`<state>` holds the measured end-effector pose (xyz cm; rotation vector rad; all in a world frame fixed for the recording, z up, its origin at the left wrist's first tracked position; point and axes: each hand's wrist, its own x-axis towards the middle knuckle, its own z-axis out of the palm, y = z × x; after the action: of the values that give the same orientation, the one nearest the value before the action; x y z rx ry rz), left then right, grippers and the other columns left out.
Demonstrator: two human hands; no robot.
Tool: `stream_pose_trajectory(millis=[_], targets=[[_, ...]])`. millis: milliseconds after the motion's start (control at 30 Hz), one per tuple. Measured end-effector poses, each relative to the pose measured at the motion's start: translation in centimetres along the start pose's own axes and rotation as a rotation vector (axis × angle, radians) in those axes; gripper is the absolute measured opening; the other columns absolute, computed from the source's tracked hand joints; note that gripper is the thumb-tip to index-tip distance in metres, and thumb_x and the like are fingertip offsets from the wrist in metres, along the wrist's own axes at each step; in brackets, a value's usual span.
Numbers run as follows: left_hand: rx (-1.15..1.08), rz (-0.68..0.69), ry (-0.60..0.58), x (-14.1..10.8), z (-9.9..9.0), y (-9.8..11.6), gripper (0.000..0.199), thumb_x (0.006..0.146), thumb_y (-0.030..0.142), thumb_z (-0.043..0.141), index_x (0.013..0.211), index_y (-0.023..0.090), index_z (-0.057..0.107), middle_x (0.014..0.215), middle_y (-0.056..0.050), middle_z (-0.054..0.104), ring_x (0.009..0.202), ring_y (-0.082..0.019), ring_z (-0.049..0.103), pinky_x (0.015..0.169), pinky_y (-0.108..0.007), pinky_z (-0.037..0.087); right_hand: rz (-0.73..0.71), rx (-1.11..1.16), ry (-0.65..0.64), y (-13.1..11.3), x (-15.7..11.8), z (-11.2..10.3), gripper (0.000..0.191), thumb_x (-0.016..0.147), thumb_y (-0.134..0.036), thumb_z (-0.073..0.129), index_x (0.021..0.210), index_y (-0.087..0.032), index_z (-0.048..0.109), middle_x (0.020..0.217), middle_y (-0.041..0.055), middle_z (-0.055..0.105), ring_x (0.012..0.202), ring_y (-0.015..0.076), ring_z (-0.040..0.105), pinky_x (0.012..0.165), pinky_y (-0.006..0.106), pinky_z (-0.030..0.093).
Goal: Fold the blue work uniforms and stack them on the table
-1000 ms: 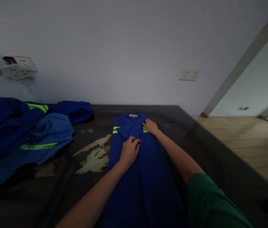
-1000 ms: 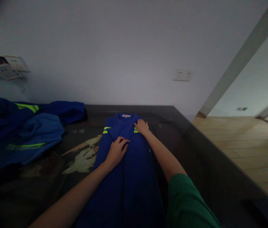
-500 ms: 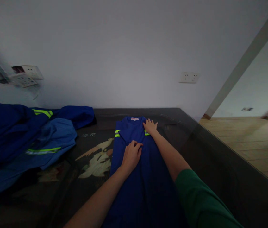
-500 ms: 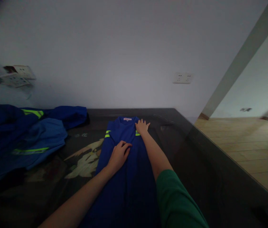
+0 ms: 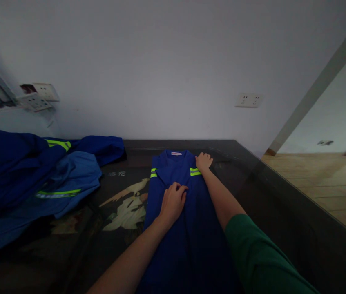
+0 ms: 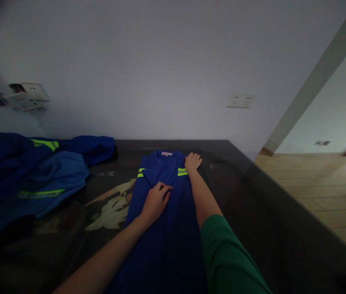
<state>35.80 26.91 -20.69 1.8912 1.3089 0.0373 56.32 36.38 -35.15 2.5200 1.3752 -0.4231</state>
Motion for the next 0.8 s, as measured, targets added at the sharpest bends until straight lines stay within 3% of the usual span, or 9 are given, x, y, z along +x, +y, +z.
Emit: stream_pose_trajectory(millis=[400,500,633,800], targets=[[0.018,0.015,0.015,0.1,0.6,-0.4,0.025,0.093,0.018,0.048,0.112,0.024,0.063,0.105,-0.005,0.059,0.100,-0.020,0.058,0.086,-0.035,0.047,-0.077,-0.040,-0.046,-0.2,1.6,0.2,0.043,0.098,-0.029,0.032,0.113,-0.010,0.069,0.120,0.0221,0.062,0.117,0.0318,0.048,0.095,0.046,0.031],[0.016,0.019,0.024,0.1,0.6,-0.5,0.025,0.093,0.017,0.048,0.111,0.022,0.065,0.106,-0.006,0.058,0.100,-0.019,0.058,0.088,-0.033,0.048,-0.103,-0.033,-0.031,-0.2,1.5,-0.1,0.044,0.098,-0.030,0.031,0.117,-0.008,0.065,0.122,0.0240,0.060,0.119,0.0336,0.046,0.096,0.049,0.030],[0.079,0.055,0.017,0.1,0.3,-0.1,0.026,0.092,0.015,0.048,0.109,0.019,0.067,0.122,-0.007,0.059,0.108,-0.021,0.056,0.088,-0.035,0.048,-0.200,-0.003,-0.007,-1.0,1.0,-1.7,0.043,0.099,-0.028,0.029,0.124,-0.008,0.057,0.132,0.0226,0.053,0.124,0.0330,0.041,0.101,0.049,0.027],[0.103,0.089,0.014,0.1,0.1,0.4,0.028,0.097,0.023,0.044,0.112,0.020,0.067,0.120,-0.006,0.067,0.113,-0.023,0.055,0.093,-0.042,0.044,-0.338,0.031,-0.076,-2.2,-1.0,-3.2,0.042,0.100,-0.029,0.026,0.131,-0.014,0.050,0.138,0.0178,0.049,0.126,0.0267,0.042,0.100,0.038,0.035]])
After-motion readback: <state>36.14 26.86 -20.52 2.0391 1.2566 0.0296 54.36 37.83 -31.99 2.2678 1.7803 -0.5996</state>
